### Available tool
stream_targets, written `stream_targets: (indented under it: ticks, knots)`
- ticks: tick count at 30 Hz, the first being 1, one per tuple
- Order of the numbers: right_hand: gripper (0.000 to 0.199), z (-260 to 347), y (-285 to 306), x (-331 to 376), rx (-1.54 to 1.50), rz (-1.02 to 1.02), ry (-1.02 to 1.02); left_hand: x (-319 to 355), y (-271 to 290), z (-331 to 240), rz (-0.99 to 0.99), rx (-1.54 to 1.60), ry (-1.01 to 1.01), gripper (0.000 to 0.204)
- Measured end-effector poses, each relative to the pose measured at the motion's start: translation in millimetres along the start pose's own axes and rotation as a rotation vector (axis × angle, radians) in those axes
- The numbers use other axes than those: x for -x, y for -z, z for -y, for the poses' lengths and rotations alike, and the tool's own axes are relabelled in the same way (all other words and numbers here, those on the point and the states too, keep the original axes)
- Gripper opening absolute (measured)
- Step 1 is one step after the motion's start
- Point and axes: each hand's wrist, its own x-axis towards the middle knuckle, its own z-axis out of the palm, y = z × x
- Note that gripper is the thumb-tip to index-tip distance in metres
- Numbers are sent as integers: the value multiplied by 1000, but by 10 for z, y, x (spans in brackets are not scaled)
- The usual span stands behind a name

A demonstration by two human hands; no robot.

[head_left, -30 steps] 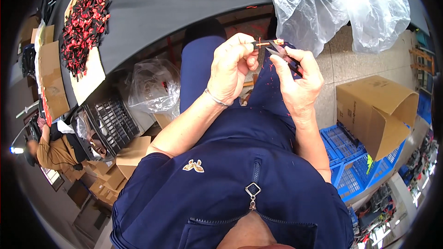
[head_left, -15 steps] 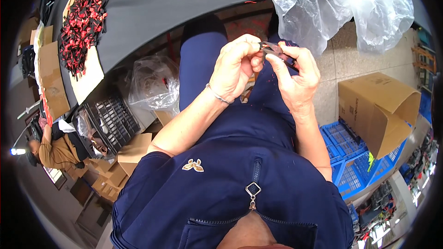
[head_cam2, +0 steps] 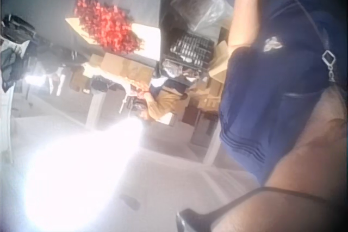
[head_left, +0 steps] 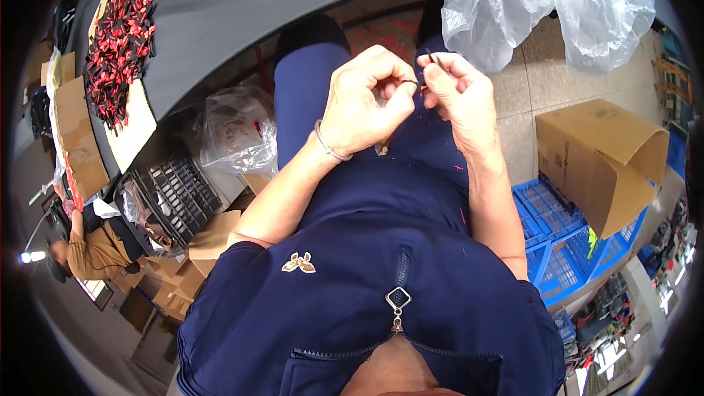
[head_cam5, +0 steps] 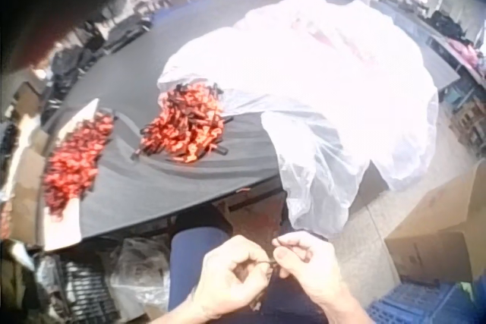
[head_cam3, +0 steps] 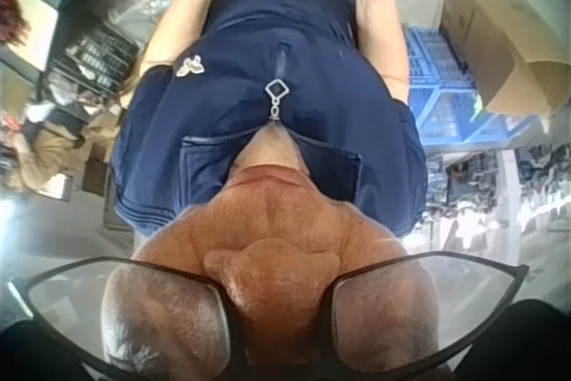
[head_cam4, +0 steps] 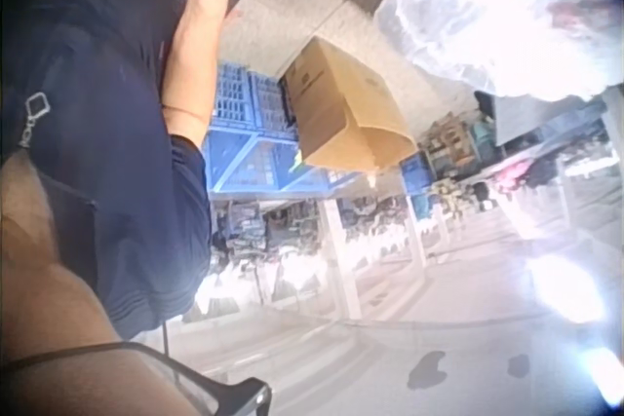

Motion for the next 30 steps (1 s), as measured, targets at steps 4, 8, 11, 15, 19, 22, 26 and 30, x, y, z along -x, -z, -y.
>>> stream_targets:
  ticks: [4,8,11,15,19,22,26,30]
  knots:
    - [22,-32,-18,-18,-61,97,-14,5,59,9,-39,-313,-392,10]
    - [22,-54,-80,8,18,-1,185,102,53,45,-112,-218,-233,19]
    - [22,-59,-140,53,53,-62,254,190,25,-21,-44,271,278,19]
    - [25,-136,-184,61,82,-106,379,184,22,-8,14,703,625,18]
    - [30,-164,-198,48,44,-98,344,198,34,93,20,956,708,12]
    - [34,-47,-193,100,122,-156,324,219,26,144,-45,979,677,12]
    - [28,-58,-107,227,327,-212,363,209,24,103,-105,894,664,12]
    - [19,-176,-120,216,704,-286,641,177,-4,24,-92,767,612,10]
